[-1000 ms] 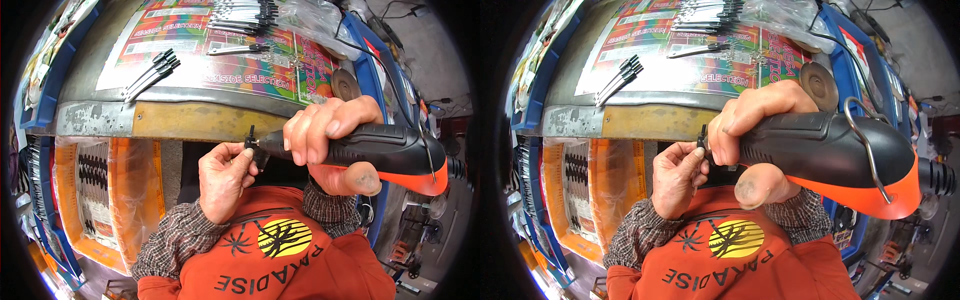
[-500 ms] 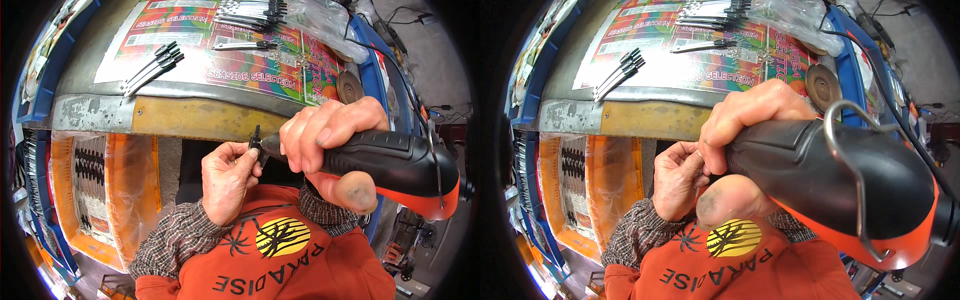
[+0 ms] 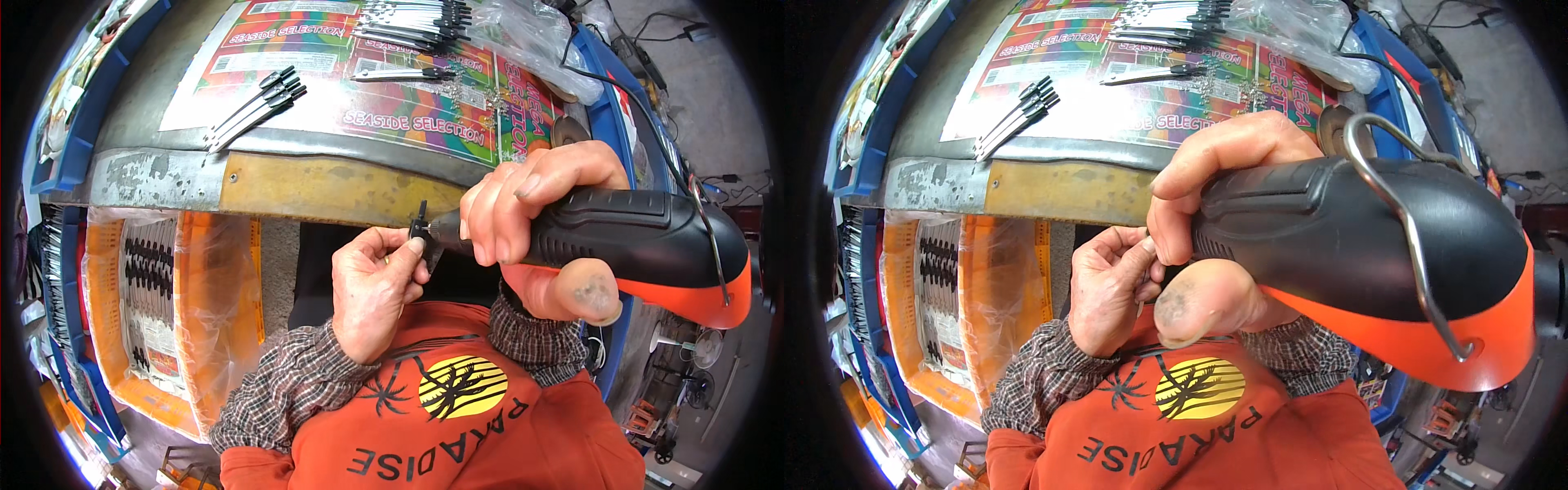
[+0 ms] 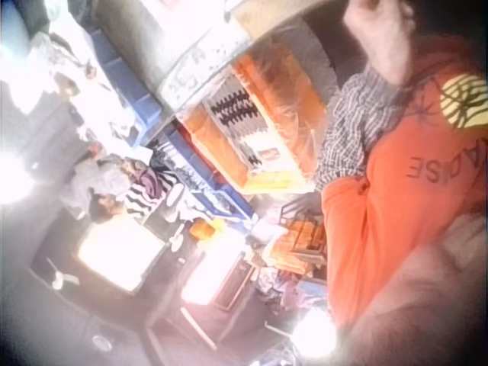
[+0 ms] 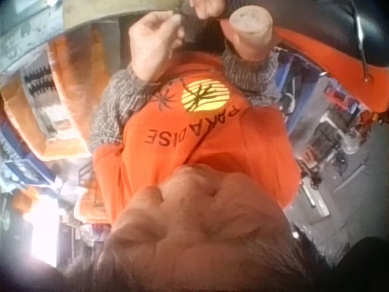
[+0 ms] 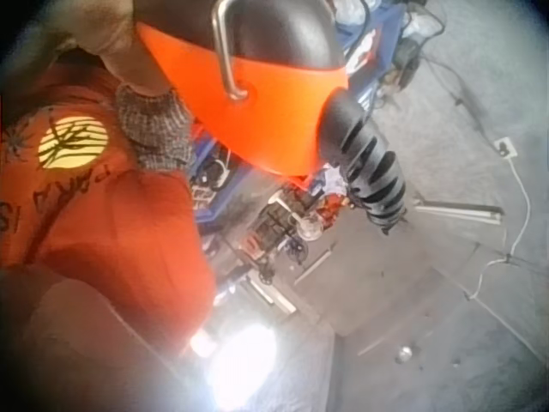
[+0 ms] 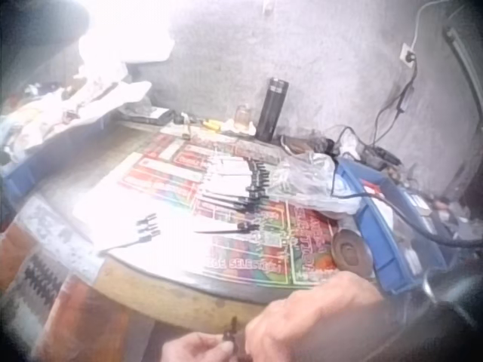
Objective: The person assembles or finishes small plastic components using a handheld power tool at an industrial workstation.
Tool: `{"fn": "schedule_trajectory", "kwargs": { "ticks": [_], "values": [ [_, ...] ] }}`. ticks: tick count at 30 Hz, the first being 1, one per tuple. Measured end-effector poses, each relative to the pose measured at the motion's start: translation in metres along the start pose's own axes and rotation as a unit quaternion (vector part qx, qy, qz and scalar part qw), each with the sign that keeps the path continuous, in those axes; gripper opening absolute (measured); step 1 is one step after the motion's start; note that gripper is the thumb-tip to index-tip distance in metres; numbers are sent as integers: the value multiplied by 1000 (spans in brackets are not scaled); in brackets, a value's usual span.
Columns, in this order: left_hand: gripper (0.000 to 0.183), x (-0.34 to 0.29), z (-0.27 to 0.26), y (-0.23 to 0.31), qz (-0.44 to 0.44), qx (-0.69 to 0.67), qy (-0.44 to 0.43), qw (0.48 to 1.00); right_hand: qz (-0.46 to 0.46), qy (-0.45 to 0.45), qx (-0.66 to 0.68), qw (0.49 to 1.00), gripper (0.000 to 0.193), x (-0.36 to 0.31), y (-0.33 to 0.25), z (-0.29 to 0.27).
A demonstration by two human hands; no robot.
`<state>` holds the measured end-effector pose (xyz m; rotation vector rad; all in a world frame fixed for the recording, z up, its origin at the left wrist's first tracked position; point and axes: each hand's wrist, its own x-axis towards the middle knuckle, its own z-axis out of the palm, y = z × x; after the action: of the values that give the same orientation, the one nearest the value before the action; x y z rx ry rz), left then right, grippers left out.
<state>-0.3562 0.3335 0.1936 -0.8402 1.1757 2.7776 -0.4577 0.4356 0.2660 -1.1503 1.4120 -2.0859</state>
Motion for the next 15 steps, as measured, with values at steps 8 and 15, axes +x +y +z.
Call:
{"fn": "schedule_trajectory", "kwargs": {
  "ticks": [8, 15],
  "values": [
    [10, 1, 0, -2, 12, 2, 8, 1000, -63, -117, -7, 991, 54, 8, -3, -7],
    [10, 1, -2, -4, 11, -3, 3, 1000, -50, -86, -23, 995, 53, 6, 1, -2]
  ]
}}
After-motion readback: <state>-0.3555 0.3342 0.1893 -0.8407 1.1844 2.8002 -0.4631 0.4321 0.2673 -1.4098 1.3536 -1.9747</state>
